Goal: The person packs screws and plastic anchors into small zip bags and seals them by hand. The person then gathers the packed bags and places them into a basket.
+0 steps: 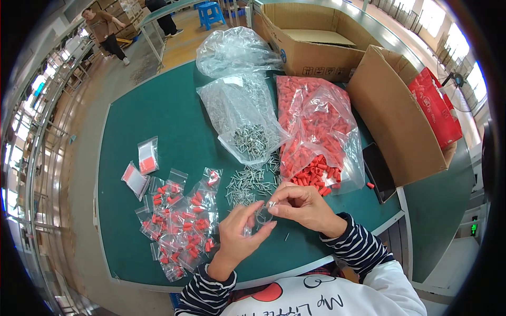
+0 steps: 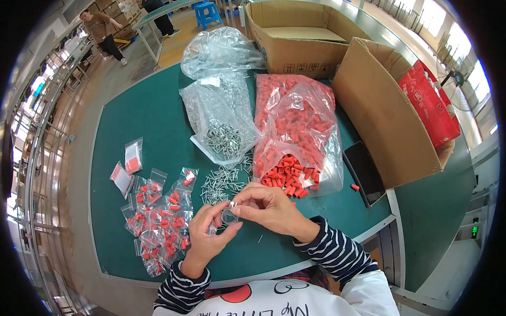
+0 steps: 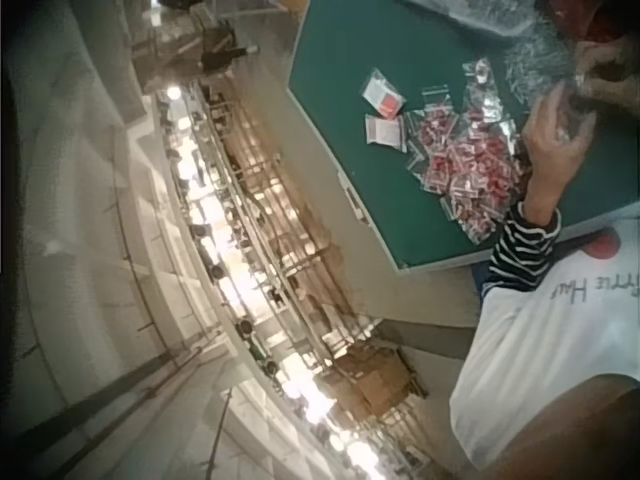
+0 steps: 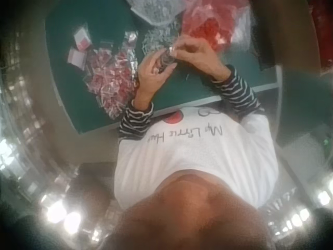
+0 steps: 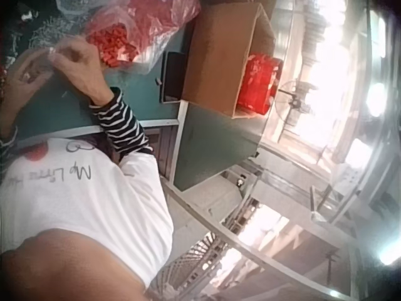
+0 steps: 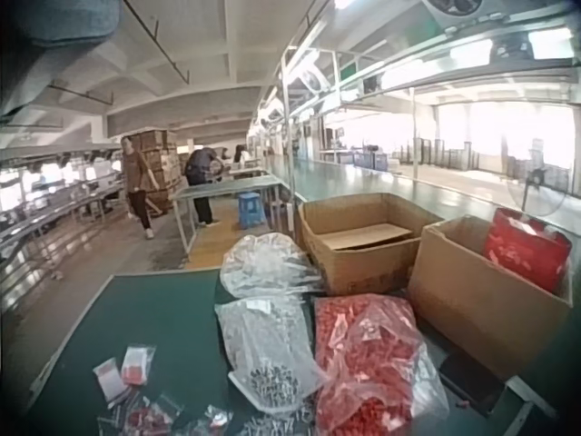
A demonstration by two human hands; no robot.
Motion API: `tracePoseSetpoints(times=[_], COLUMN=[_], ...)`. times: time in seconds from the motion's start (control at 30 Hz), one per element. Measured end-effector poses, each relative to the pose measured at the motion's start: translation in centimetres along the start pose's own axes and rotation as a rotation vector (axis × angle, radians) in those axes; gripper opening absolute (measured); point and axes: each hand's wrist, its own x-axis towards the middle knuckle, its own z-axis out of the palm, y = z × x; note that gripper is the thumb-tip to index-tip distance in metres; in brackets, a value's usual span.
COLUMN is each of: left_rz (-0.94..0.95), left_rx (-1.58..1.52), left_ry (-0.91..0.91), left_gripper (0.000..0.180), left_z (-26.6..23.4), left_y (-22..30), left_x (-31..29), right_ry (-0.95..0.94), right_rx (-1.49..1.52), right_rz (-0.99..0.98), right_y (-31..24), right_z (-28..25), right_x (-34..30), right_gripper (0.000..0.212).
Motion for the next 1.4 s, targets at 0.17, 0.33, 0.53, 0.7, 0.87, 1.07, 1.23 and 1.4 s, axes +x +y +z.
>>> tracePoseSetpoints(times=[0.17, 0.33, 0.53, 0.7, 0.87, 1.07, 1.23, 1.4], left_rz=[0.042, 0.040, 0.051, 0.053, 0.068, 0.065, 0.100, 0.090], left_rx=[0.020, 0.002, 0.048, 0.048, 0.050, 0.023, 0.051, 0.060], left_ry=[0.001, -0.007, -0.002, 0.006, -0.033, -0.054, -0.043, -0.059], left_gripper=[0.050, 0.052, 0.049, 0.048, 0.047, 0.052, 0.047, 0.048], left_z=[0.0, 0.4, -0.1, -0.2, 0.0, 0.0, 0.0, -0.1], left_y=[0.2, 0.1, 0.0, 0.2, 0.5, 0.3, 0.5, 0.4], left_x=[0.2, -0.1, 0.3, 0.4, 0.3, 0.1, 0.5, 0.2], right_ry=[-0.041, -0.074, 0.151, 0.121, -0.022, -0.045, 0.007, -0.170], right_rx=[-0.080, -0.227, -0.415, -0.834, -1.209, -1.202, -1.046, -1.113], right_rz=[-0.053, -0.041, -0.246, -0.271, -0.202, -0.209, -0.192, -0.255], right_y=[0.2, -0.7, -2.1, -1.3, 0.2, 0.4, -0.5, -0.1], right_z=[0.1, 0.0, -1.3, -3.3, -2.9, -3.7, -3.3, -2.5], right_x=[-0.5, -1.0, -1.6, -1.8, -2.4, -2.2, -1.9, -1.7], right_gripper=[0.013, 0.017, 0.018, 0.023, 0.028, 0.024, 0.019, 0.021])
